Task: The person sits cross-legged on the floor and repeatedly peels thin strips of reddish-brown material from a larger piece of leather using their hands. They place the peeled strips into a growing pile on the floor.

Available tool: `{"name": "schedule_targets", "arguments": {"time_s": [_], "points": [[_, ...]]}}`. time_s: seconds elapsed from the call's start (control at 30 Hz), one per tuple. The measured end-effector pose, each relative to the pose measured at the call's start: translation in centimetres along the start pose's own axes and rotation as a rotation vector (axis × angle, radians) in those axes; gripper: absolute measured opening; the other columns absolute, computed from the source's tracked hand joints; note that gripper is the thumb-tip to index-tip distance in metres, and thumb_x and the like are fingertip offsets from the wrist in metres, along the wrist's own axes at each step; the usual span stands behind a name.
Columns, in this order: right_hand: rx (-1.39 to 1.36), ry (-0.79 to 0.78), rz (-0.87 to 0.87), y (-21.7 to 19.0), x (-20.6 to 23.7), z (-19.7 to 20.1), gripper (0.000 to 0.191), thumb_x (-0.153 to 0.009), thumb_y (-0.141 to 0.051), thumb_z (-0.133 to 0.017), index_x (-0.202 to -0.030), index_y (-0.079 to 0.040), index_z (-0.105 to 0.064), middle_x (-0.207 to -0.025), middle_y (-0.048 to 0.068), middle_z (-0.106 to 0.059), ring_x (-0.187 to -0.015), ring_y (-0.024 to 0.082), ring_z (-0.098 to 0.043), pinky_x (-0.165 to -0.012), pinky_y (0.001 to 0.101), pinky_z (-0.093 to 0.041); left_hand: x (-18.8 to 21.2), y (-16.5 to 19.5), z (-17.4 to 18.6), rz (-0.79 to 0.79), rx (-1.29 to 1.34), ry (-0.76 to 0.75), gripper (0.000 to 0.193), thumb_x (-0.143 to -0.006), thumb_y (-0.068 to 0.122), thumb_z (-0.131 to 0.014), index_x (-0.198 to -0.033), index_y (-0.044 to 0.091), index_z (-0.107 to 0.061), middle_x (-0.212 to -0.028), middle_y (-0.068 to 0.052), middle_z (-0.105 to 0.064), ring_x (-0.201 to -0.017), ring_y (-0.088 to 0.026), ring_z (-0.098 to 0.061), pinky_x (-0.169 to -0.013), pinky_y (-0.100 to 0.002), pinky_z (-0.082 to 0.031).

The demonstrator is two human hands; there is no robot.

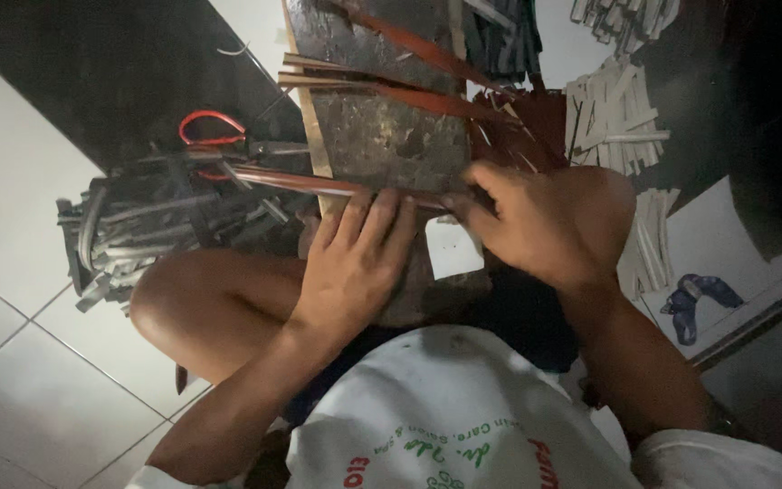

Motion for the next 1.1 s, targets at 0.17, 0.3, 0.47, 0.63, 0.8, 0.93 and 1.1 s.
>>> {"name": "schedule_targets", "arguments": {"time_s": [0.17,0.3,0.47,0.63,0.8,0.93,1.1], "points": [[0.076,-0.029,0.021,-1.3,-0.9,-1.8,0.023,-0.096,-0.019,-0.075,-0.097,0.000,-0.064,-0.089,0.017,-0.070,-0.078,0.032,-0.069,-0.069,0.0418,-0.053,0.2,-0.2,0.3,-0.026,0.066,0.010,0.045,-0.093,0.015,-0.062,-0.133,-0.004,-0.064,-0.132,-0.015,-0.061,-0.125,-0.031,-0.057,-0.108,-0.043,-0.047],[0.057,0.004,0.005,-1.7,-0.2,-1.1,0.021,-0.095,-0.016,-0.074,-0.103,0.001,-0.066,-0.092,0.018,-0.069,-0.078,0.031,-0.069,-0.066,0.0404,-0.052,-0.2,-0.7,0.4,-0.025,0.086,0.045,0.045,-0.089,0.014,-0.060,-0.130,-0.004,-0.064,-0.130,-0.016,-0.062,-0.124,-0.031,-0.058,-0.109,-0.043,-0.047],[-0.032,-0.028,-0.158,-1.0,0.7,-0.3,0.023,-0.094,-0.017,-0.072,-0.110,-0.001,-0.069,-0.096,0.014,-0.072,-0.075,0.022,-0.071,-0.062,0.0340,-0.055,0.0,-0.8,0.3,-0.055,0.047,0.019,0.046,-0.088,0.014,-0.060,-0.130,-0.005,-0.065,-0.122,-0.015,-0.063,-0.120,-0.031,-0.059,-0.109,-0.045,-0.047],[0.030,-0.041,-0.123,-0.5,0.6,-0.4,0.027,-0.092,-0.017,-0.074,-0.112,0.001,-0.069,-0.100,0.016,-0.071,-0.079,0.024,-0.070,-0.061,0.0349,-0.055,0.1,-0.9,0.2,-0.071,0.034,0.022,0.045,-0.088,0.014,-0.061,-0.130,-0.004,-0.064,-0.124,-0.015,-0.063,-0.122,-0.031,-0.059,-0.110,-0.044,-0.048],[0.064,0.013,-0.030,-1.1,1.4,-0.7,0.024,-0.096,-0.016,-0.072,-0.116,-0.002,-0.072,-0.107,0.015,-0.070,-0.092,0.025,-0.070,-0.074,0.0349,-0.055,0.2,-1.0,0.4,-0.067,0.040,0.011,0.048,-0.086,0.015,-0.062,-0.131,-0.003,-0.065,-0.124,-0.014,-0.062,-0.123,-0.030,-0.058,-0.109,-0.043,-0.048],[0.291,0.174,0.259,-2.8,2.8,-1.8,0.026,-0.093,-0.020,-0.078,-0.113,-0.003,-0.077,-0.117,0.018,-0.065,-0.101,0.031,-0.066,-0.084,0.0417,-0.054,0.1,-1.2,0.5,-0.074,0.032,-0.010,0.048,-0.085,0.016,-0.062,-0.129,-0.002,-0.065,-0.124,-0.014,-0.062,-0.123,-0.031,-0.058,-0.109,-0.043,-0.048],[0.581,0.250,0.281,-3.2,3.1,-3.0,0.022,-0.088,-0.025,-0.081,-0.106,-0.011,-0.080,-0.134,0.018,-0.060,-0.120,0.036,-0.061,-0.090,0.0520,-0.049,0.3,-1.6,0.2,-0.080,0.004,-0.002,0.049,-0.085,0.016,-0.062,-0.131,-0.002,-0.065,-0.125,-0.013,-0.062,-0.122,-0.030,-0.058,-0.109,-0.043,-0.049]]}}
Point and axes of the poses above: each hand's wrist, its own x-axis away from the middle knuckle, its own z-axis out of the back of the hand, y = z × x, the point moved 2 cm from there along -x, towards the middle knuckle
